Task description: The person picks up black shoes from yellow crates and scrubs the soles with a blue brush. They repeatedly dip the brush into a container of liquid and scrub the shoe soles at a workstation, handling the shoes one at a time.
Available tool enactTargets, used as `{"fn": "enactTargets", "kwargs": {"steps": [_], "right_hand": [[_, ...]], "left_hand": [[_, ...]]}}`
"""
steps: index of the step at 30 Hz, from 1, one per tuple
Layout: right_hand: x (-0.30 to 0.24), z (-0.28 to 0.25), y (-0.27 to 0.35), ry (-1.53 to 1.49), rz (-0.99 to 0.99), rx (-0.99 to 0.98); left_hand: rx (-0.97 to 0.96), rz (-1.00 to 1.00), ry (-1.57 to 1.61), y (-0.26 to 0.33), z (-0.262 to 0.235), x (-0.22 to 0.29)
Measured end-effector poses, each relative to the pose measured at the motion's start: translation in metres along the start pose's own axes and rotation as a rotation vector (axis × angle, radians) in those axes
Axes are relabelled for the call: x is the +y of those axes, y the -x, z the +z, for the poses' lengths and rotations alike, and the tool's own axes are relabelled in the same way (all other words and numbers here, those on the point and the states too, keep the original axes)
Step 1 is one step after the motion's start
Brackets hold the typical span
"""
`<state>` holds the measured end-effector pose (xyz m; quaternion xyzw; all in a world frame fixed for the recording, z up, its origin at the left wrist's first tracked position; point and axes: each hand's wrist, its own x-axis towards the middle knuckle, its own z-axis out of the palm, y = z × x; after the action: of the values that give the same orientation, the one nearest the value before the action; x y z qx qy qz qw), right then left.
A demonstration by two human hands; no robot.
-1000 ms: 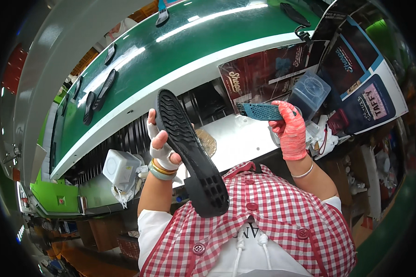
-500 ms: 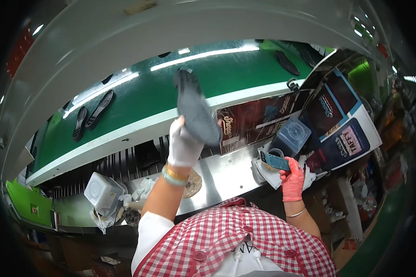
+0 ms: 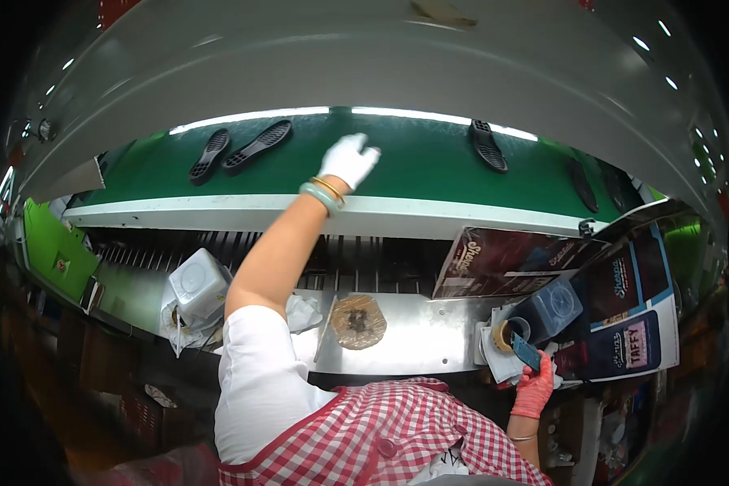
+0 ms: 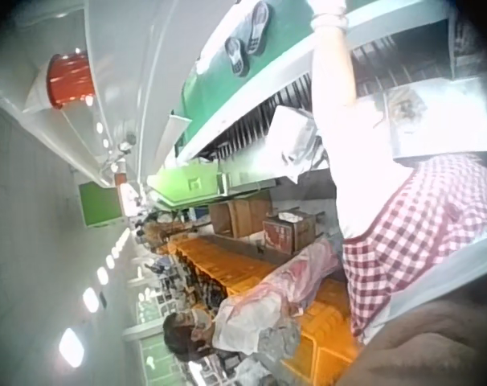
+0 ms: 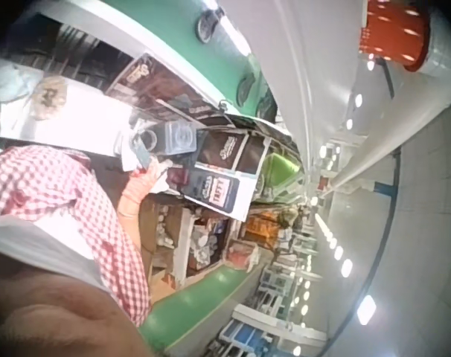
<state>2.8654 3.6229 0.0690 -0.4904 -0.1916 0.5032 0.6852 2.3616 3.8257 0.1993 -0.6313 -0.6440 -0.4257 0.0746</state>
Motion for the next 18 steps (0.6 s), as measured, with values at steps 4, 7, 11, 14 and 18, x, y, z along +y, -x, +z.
{"fn": "enactTargets", "kwargs": {"steps": [4, 7, 11, 14, 18], "right_hand": [[0.016, 0.004, 0.001, 0.038, 0.018, -0.011], [0.029, 0.012, 0.000, 0.084, 0.020, 0.033], [0.048, 0.031, -0.004, 0.129, 0.054, 0.012], [0.051, 0.045, 0.002, 0.167, 0.052, 0.026], [0.055, 0.068, 0.010, 0.201, 0.082, 0.013]], "left_hand": [[-0.084, -0.427, -0.612, -0.012, -0.072, -0.114], [-0.184, -0.640, -0.728, 0.000, -0.106, -0.150], [-0.305, -0.645, -0.544, 0.014, -0.143, -0.203], [-0.035, -0.500, -0.550, 0.018, -0.150, -0.189], [0.032, -0.663, -0.728, 0.029, -0.192, -0.211]]}}
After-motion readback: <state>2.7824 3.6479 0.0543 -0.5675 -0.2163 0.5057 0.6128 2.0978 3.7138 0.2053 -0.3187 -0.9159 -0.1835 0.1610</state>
